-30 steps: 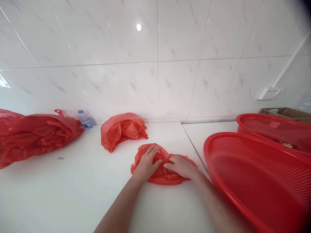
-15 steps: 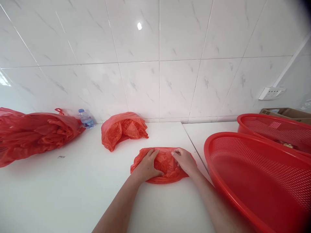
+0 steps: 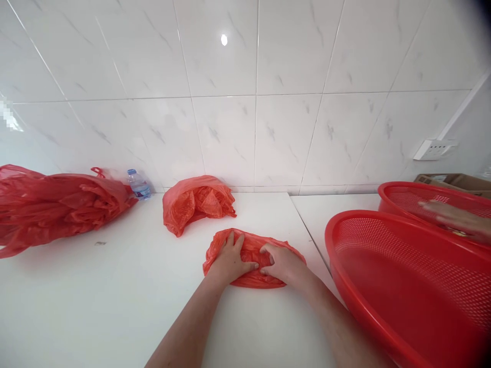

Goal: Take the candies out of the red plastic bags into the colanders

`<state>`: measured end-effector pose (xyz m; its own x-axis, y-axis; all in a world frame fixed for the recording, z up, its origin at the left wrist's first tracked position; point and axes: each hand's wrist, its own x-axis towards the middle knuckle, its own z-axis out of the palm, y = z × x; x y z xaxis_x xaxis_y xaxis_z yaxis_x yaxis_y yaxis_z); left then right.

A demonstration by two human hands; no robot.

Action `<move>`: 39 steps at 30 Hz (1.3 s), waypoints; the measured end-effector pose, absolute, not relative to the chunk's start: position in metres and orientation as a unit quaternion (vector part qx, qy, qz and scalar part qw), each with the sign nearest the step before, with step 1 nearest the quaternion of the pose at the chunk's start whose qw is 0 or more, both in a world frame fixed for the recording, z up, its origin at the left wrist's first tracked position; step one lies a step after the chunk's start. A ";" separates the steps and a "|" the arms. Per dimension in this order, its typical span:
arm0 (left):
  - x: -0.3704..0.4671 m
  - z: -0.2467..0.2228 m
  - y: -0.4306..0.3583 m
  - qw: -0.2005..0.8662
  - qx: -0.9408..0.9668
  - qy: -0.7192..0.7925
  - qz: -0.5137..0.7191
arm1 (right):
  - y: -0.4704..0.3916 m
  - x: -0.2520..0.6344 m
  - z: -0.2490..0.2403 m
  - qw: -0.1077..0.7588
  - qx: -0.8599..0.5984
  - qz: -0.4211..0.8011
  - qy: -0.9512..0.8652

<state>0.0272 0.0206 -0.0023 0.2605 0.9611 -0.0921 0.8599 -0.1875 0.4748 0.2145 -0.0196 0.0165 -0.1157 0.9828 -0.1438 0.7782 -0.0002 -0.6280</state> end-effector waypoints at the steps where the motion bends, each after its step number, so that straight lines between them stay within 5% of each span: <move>1: 0.028 -0.001 0.020 0.214 0.766 0.594 0.121 | -0.020 0.215 0.017 0.179 -0.640 0.294 -0.687; 9: 0.038 0.018 0.012 0.093 0.807 0.514 0.275 | -0.025 0.209 0.025 0.201 -0.611 0.295 -0.707; 24: 0.028 0.004 0.019 0.183 0.805 0.544 0.149 | -0.014 0.217 0.011 0.185 -0.671 0.245 -0.675; 31: 0.035 0.021 0.011 0.084 0.811 0.509 0.277 | -0.019 0.208 0.018 0.275 -0.637 0.122 -0.710; 39: 0.035 0.021 0.012 -0.022 0.824 0.457 0.333 | -0.008 0.216 0.002 0.201 -0.643 0.155 -0.723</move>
